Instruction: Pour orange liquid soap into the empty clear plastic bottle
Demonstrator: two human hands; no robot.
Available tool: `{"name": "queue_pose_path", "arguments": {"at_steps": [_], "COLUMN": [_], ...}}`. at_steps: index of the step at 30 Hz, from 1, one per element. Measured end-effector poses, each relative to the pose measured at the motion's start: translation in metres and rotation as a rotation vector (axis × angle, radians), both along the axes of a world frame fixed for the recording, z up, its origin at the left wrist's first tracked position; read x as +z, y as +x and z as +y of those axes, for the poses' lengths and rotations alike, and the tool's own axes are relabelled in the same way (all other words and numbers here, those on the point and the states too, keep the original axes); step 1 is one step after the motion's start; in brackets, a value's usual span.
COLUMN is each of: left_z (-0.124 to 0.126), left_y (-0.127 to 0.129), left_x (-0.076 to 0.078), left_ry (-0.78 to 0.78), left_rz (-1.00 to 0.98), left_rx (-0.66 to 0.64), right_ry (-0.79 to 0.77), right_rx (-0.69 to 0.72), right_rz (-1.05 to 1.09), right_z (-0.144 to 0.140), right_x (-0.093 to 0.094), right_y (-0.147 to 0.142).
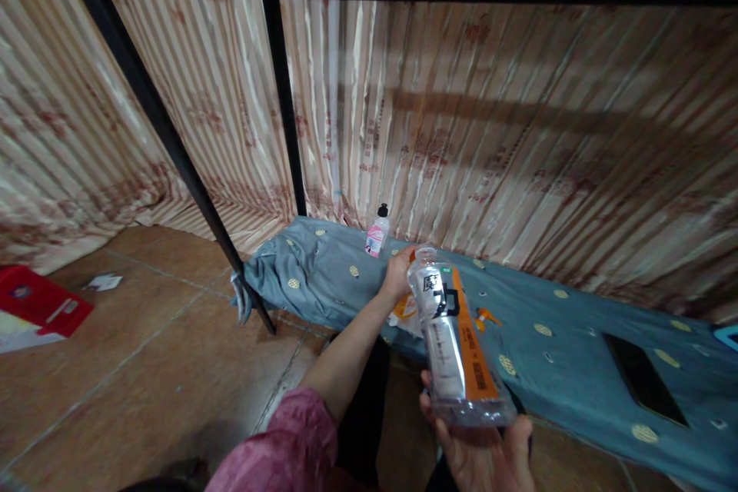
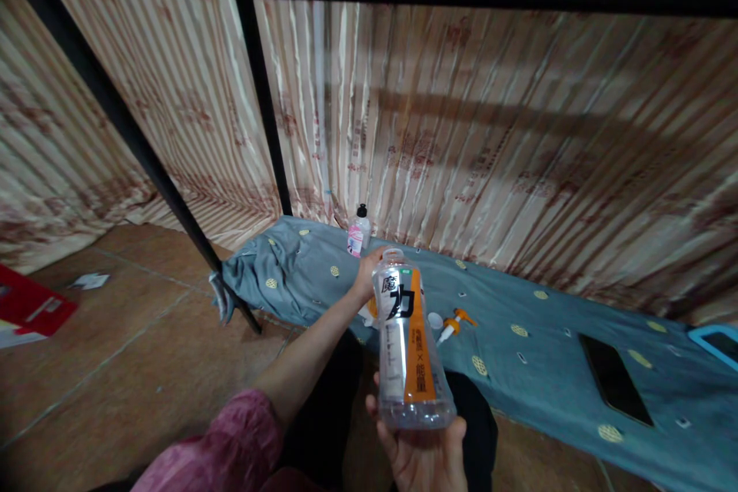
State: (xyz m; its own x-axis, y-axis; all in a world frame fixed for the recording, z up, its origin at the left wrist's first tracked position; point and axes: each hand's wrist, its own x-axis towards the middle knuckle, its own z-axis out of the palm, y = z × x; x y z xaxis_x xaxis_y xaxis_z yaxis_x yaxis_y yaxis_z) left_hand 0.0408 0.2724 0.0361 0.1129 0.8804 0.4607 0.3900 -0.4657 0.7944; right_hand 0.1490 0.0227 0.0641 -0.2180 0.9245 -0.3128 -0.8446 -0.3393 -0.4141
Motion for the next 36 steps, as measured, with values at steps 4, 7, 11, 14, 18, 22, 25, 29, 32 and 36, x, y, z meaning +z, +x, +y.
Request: {"name": "queue_pose_path", "arguments": {"at_steps": [4,7,11,14,18,22,25,29,32,36], "left_z": [-0.0002,0.0009,0.0017,0.0009,-0.0003,0.0001,0.0007,0.0010,0.0008,-0.0001], "left_y": [0.0003,0.0003,0.0000,-0.0002,-0.0003,-0.0002,-0.0001,0.0000,0.0000,-0.0001], "left_x": [0.0000,-0.0017,-0.0028,-0.0014,0.0000,-0.0012,-0.0017,-0.0010,-0.0006,-0.0001], "left_ry": [-0.012,-0.009,0.019,0.018,0.010,0.025,0.009,-0.009,-0.014,-0.006], "left_rz": [-0.001,0.011,0.005,0.004,-0.006,-0.017,-0.015,-0.011,-0.026,-0.034], "left_rx": [-0.006,0.004,0.000,0.002,0.001,-0.012,-0.008,-0.007,-0.013,-0.009], "right_ry": [0.008,0.013,0.015,0.013,-0.001,0.000,0.004,-0.012,-0.015,-0.002], "right_rx": [-0.010,-0.016,-0.018,-0.023,-0.032,-0.044,-0.058,-0.066,-0.065,-0.046], "right_rz": [-0.020,-0.043,-0.038,-0.036,-0.020,-0.022,-0.024,-0.030,-0.043,-0.043], "right_z": [-0.0002,-0.0008,-0.0013,-0.0011,-0.0007,-0.0007,-0.0009,-0.0013,-0.0012,-0.0003], "right_x": [-0.0005,-0.0008,-0.0007,-0.0006,-0.0003,0.0003,0.0007,0.0018,0.0027,0.0025], "right_y": [-0.0003,-0.0005,-0.0004,-0.0007,-0.0013,-0.0021,-0.0028,-0.0037,-0.0038,-0.0031]}}
